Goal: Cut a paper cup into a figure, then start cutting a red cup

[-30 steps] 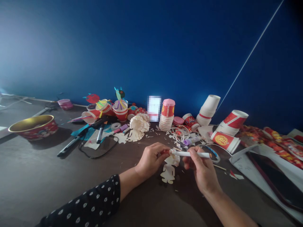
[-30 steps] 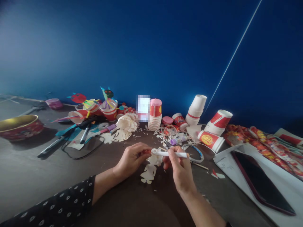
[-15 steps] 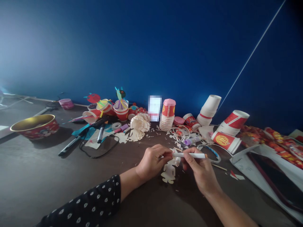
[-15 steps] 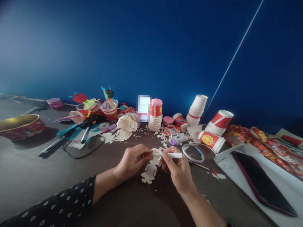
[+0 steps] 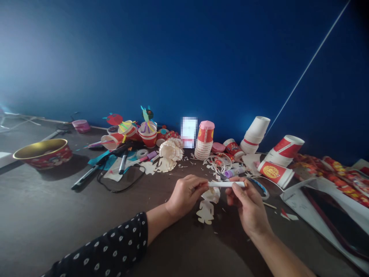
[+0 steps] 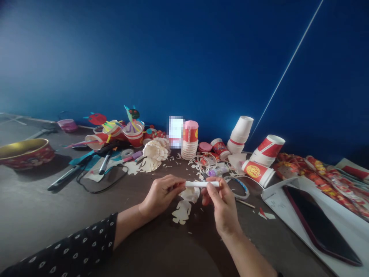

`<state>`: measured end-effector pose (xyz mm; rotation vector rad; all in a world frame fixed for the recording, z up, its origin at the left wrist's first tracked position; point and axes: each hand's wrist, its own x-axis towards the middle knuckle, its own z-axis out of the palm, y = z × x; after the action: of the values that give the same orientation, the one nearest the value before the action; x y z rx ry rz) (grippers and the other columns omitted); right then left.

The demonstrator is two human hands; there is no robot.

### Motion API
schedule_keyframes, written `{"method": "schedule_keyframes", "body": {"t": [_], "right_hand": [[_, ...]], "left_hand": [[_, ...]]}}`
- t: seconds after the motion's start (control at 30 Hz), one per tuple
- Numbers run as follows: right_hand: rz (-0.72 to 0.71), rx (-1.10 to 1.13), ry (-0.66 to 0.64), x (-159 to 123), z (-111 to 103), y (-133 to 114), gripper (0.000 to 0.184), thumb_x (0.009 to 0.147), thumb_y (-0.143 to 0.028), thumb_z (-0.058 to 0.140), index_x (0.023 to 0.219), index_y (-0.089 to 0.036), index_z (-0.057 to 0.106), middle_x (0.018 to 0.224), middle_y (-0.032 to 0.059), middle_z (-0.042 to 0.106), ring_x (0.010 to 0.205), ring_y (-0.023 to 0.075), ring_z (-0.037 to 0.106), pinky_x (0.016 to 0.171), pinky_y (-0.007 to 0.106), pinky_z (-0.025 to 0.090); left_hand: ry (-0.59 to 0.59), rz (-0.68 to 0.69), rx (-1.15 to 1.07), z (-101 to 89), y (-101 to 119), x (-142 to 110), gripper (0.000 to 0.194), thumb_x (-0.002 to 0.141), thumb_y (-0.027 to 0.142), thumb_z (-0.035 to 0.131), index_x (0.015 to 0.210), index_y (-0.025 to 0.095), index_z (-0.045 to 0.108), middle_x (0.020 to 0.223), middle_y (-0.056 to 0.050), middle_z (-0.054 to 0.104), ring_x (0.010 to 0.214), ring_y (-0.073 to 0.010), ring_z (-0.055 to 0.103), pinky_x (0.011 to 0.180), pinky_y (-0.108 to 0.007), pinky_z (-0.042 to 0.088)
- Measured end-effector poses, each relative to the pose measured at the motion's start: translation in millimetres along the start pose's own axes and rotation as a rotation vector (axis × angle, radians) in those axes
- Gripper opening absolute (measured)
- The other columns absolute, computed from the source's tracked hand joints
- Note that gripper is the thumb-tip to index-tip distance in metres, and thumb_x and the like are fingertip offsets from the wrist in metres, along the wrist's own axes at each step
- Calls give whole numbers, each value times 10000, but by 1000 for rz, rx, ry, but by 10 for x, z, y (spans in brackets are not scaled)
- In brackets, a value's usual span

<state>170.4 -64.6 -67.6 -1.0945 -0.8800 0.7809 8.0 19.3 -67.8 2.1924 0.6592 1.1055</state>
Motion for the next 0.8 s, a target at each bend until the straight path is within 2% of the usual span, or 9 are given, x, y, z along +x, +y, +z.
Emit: {"method": "schedule_keyframes", "body": {"t": [0.23, 0.47, 0.67, 0.8], "right_hand": [[4, -21, 12, 23, 7, 24, 140, 746, -311, 644, 734, -178, 604, 556, -29, 597, 451, 93, 471, 433, 210, 358], [158, 157, 92, 11, 53, -35, 190, 651, -294, 728, 612, -173, 585, 497, -52, 576, 424, 62, 451, 385, 152, 340], [266, 242, 176, -22, 109, -91, 254, 572, -277, 781, 583, -162, 555, 442, -63, 546, 379, 36, 439, 335, 105, 332], [312, 269, 202, -24, 129, -109, 263, 541, -264, 797, 589, -161, 560, 425, -64, 544, 376, 37, 449, 324, 96, 340]], "left_hand": [[18, 76, -46, -23, 17, 3, 200, 817, 252, 516, 903, 150, 664, 767, -54, 653, 722, -124, 567, 674, -230, 456], [48, 202, 20, -46, 70, -6, 201, 828, 217, 495, 931, 144, 652, 778, -65, 650, 720, -128, 546, 675, -243, 459], [89, 413, 114, -13, 42, -28, 208, 830, 157, 469, 963, 110, 621, 738, -73, 635, 673, -137, 510, 644, -278, 446], [76, 447, 175, -8, 52, -37, 191, 825, 142, 468, 944, 106, 614, 725, -75, 621, 660, -142, 487, 622, -281, 430]]}}
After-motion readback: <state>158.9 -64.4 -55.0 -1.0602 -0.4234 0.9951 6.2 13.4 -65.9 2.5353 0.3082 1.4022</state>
